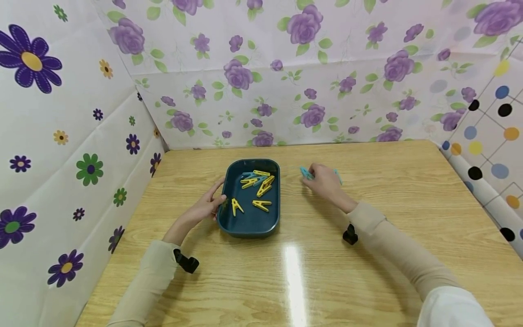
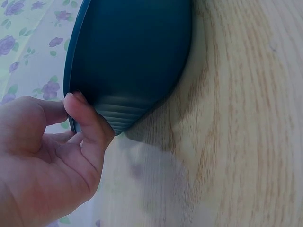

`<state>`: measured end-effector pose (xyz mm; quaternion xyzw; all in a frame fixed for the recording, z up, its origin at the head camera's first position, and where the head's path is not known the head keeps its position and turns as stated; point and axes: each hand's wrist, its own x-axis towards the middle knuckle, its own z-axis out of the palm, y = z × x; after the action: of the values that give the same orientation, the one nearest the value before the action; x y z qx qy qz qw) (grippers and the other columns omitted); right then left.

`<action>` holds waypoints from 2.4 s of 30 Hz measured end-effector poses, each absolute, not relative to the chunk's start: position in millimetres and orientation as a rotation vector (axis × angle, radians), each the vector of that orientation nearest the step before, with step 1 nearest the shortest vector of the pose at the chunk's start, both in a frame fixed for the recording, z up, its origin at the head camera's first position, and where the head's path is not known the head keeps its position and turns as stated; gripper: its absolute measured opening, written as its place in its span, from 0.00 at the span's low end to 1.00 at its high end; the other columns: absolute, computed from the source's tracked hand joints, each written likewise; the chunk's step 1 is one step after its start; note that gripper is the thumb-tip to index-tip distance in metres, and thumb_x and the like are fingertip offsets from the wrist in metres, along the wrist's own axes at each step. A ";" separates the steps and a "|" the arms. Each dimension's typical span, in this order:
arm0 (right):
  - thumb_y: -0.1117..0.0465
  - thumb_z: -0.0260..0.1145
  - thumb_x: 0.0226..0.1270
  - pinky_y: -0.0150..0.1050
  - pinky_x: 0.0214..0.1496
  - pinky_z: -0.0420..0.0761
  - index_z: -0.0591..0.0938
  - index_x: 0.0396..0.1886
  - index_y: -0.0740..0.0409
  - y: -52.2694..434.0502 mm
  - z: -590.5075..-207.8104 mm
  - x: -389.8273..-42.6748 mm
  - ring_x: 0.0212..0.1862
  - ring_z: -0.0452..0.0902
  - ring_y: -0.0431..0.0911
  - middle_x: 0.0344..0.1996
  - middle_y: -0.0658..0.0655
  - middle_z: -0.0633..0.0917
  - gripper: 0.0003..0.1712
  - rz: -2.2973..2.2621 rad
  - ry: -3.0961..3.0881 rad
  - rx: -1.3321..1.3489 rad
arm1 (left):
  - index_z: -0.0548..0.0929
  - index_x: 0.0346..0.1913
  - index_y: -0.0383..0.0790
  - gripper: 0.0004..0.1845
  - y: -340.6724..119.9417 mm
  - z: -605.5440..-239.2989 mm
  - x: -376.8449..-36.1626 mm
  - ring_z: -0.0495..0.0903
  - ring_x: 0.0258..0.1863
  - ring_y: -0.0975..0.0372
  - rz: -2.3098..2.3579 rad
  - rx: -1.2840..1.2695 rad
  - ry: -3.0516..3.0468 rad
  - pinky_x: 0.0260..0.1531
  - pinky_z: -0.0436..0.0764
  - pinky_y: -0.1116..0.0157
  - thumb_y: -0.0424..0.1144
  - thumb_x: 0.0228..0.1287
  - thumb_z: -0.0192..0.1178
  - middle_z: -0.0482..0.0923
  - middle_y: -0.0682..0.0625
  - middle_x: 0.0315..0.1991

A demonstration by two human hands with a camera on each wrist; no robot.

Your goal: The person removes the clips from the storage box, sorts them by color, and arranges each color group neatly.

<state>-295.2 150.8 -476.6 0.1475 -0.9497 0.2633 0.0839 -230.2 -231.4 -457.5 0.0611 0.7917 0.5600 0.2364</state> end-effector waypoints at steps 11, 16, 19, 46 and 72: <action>0.53 0.65 0.63 0.32 0.17 0.63 0.79 0.28 0.63 173.6 -472.0 -296.3 0.17 0.67 0.43 0.19 0.56 0.79 0.15 0.730 -2.983 0.316 | 0.42 0.78 0.61 0.32 -230.2 -457.3 -229.4 0.69 0.15 0.64 1.545 0.159 2.172 0.19 0.73 0.65 0.42 0.79 0.42 0.66 0.53 0.18; 0.54 0.64 0.63 0.32 0.17 0.60 0.74 0.23 0.59 182.7 -472.0 -296.9 0.16 0.62 0.41 0.14 0.51 0.71 0.16 0.734 -3.006 0.289 | 0.41 0.78 0.61 0.32 -230.5 -458.2 -230.2 0.69 0.15 0.64 1.550 0.163 2.167 0.19 0.73 0.65 0.41 0.79 0.41 0.66 0.54 0.18; 0.54 0.63 0.64 0.32 0.16 0.56 0.69 0.17 0.57 188.0 -472.3 -296.6 0.15 0.56 0.40 0.11 0.49 0.65 0.20 0.744 -3.014 0.282 | 0.41 0.78 0.61 0.32 -230.7 -458.7 -230.1 0.68 0.15 0.63 1.543 0.162 2.171 0.19 0.74 0.65 0.41 0.79 0.41 0.65 0.54 0.17; 0.52 0.56 0.69 0.30 0.12 0.53 0.63 0.04 0.51 232.8 -470.2 -298.1 0.09 0.51 0.37 0.03 0.44 0.59 0.31 0.714 -3.054 0.059 | 0.42 0.77 0.62 0.33 -231.7 -459.2 -229.4 0.67 0.14 0.63 1.540 0.160 2.190 0.20 0.74 0.65 0.43 0.78 0.42 0.62 0.55 0.15; 0.52 0.54 0.69 0.31 0.14 0.51 0.61 0.03 0.49 241.9 -474.2 -301.8 0.11 0.50 0.38 0.05 0.45 0.56 0.32 0.619 -3.127 -0.006 | 0.41 0.77 0.62 0.33 -232.0 -460.2 -230.6 0.68 0.15 0.64 1.562 0.156 2.160 0.19 0.73 0.65 0.43 0.78 0.42 0.65 0.54 0.16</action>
<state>-301.8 241.9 -474.2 -0.0019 -0.9807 0.1940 -0.0230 -230.6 -232.0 -460.2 0.0567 0.7866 0.5687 0.2338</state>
